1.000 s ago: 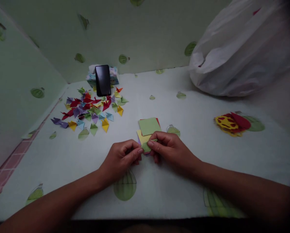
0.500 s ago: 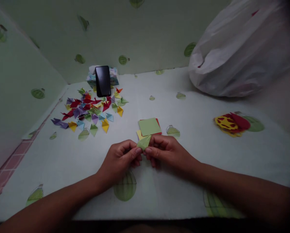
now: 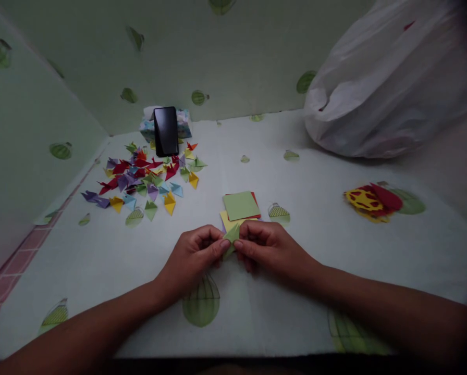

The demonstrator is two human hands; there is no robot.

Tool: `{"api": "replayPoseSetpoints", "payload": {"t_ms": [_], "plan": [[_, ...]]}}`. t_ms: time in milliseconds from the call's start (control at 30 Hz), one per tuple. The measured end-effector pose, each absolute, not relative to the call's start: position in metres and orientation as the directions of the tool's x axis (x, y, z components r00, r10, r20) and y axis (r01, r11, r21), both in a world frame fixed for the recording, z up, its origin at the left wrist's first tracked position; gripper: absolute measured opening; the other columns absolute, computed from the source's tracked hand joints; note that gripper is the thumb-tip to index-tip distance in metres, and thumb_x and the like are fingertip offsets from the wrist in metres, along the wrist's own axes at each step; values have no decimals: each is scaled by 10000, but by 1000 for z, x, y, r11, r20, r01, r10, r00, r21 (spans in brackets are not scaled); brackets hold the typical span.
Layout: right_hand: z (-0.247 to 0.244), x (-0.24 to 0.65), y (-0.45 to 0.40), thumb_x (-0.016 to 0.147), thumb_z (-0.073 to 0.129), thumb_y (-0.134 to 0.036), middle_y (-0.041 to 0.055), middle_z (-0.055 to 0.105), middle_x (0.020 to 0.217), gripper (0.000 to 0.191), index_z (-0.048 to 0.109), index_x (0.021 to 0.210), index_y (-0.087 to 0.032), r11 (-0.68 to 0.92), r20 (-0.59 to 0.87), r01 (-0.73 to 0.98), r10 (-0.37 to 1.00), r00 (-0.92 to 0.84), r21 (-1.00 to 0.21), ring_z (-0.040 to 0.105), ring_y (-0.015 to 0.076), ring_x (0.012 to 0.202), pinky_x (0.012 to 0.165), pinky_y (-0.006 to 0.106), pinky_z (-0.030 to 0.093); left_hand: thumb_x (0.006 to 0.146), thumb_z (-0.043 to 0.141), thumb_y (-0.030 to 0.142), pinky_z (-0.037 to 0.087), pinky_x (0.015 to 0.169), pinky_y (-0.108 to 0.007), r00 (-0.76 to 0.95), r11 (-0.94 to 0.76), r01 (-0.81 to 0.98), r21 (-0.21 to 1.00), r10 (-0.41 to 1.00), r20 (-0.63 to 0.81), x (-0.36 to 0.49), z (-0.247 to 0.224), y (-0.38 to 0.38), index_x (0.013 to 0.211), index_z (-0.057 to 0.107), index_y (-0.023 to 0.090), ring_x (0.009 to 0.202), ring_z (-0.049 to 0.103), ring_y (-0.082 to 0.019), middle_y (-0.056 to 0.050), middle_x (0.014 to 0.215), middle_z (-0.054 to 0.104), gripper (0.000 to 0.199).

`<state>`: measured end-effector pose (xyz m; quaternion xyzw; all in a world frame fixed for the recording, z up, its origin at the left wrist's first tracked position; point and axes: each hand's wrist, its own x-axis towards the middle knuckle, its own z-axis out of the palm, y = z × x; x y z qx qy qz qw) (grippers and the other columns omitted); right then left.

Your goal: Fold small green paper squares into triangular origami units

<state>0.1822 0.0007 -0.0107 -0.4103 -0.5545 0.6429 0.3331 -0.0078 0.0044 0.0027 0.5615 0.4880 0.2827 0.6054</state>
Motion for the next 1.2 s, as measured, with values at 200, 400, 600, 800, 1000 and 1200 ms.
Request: {"api": "replayPoseSetpoints", "payload": {"t_ms": [200,400,600,800,1000,1200], "plan": [[-16,183,1,885,585,-316,-32,551,552,245,512,693,-180,-171,-147,-11,879,-453,-985,521,94,475,486,229,401,815,676,328,361,519,-203,388,261,133,956,874,-293,-7,-1,6,770,619,141,529,457,-76,42,598,542,201],[-17,182,1,882,581,-298,-38,543,538,234,505,693,-182,-144,-139,22,885,-445,-989,506,89,470,482,225,388,807,675,336,353,530,-213,398,242,173,955,870,-292,-7,1,4,759,629,138,548,455,-86,39,591,526,208],[-14,182,-2,862,604,-316,-47,544,519,245,499,684,-185,-236,-204,-18,874,-442,-971,505,85,440,457,216,383,782,668,340,292,527,-219,443,267,185,946,836,-323,-6,4,4,676,563,148,556,378,-79,43,601,484,243],[-9,182,-1,882,592,-364,-27,583,591,299,540,670,-160,-237,-181,-110,909,-375,-965,537,70,447,457,205,413,785,655,331,265,505,-213,488,304,174,937,800,-350,-9,1,5,704,554,154,534,344,-71,59,593,453,220],[-16,182,-3,847,665,-424,-55,550,504,290,561,752,-170,-306,-215,-118,850,-481,-945,505,78,408,413,193,379,785,654,316,287,520,-217,504,278,185,943,797,-334,-6,3,4,681,555,155,554,373,-80,43,605,487,216],[-9,186,0,897,608,-402,-18,609,616,329,546,682,-161,-231,-184,-108,925,-332,-967,528,64,449,449,198,414,782,673,336,275,496,-207,475,304,159,939,811,-343,-6,4,4,688,558,160,525,351,-74,55,583,458,230]]}}
